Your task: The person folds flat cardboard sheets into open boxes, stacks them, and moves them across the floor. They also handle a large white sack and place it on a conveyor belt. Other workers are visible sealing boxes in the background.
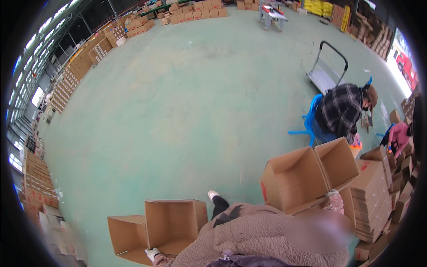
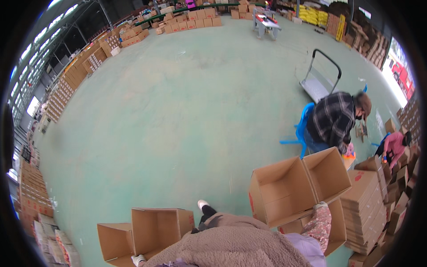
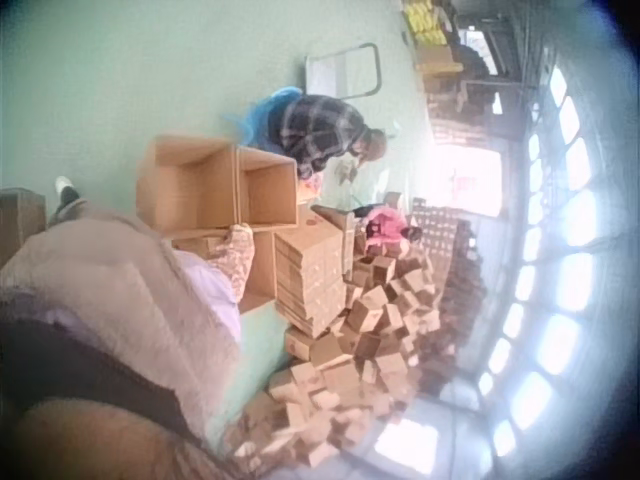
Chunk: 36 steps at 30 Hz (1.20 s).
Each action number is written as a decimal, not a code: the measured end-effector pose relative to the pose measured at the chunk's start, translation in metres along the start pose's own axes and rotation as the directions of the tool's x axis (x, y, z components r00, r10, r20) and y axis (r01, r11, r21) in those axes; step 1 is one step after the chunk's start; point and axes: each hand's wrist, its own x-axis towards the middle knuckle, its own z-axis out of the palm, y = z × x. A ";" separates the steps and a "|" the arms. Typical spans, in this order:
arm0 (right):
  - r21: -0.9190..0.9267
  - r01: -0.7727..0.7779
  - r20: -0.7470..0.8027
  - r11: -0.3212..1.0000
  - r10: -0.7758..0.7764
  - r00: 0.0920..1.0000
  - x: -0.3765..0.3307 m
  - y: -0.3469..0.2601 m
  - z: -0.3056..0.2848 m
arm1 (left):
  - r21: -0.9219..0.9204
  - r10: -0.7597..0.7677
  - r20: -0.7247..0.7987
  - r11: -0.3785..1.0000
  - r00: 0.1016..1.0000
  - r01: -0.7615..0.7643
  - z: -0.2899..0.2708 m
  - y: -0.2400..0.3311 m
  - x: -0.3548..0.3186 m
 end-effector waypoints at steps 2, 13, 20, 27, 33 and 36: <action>-0.036 0.013 -0.003 0.999 -0.013 1.000 -0.030 -0.040 0.009 | 0.057 -0.117 0.030 0.992 0.993 0.115 0.002 0.021 0.042; -0.212 0.075 0.054 0.974 -0.065 0.996 -0.068 -0.254 0.073 | 0.107 -0.042 0.060 0.994 0.997 0.035 0.024 0.187 0.127; -0.303 0.112 0.138 0.946 -0.073 0.988 -0.046 -0.380 0.149 | 0.098 -0.020 0.066 0.995 0.998 0.014 0.046 0.306 0.168; -0.287 0.142 0.184 0.947 -0.091 0.979 -0.064 -0.534 0.201 | 0.103 -0.037 0.079 0.994 0.996 0.028 0.066 0.417 0.212; -0.239 0.139 0.145 0.961 -0.106 0.984 -0.078 -0.646 0.223 | 0.111 -0.051 0.082 0.993 0.995 0.041 0.098 0.497 0.275; -0.129 0.245 0.117 0.961 -0.230 0.966 -0.087 -0.694 0.238 | 0.100 -0.098 0.068 0.991 0.993 0.091 0.107 0.524 0.317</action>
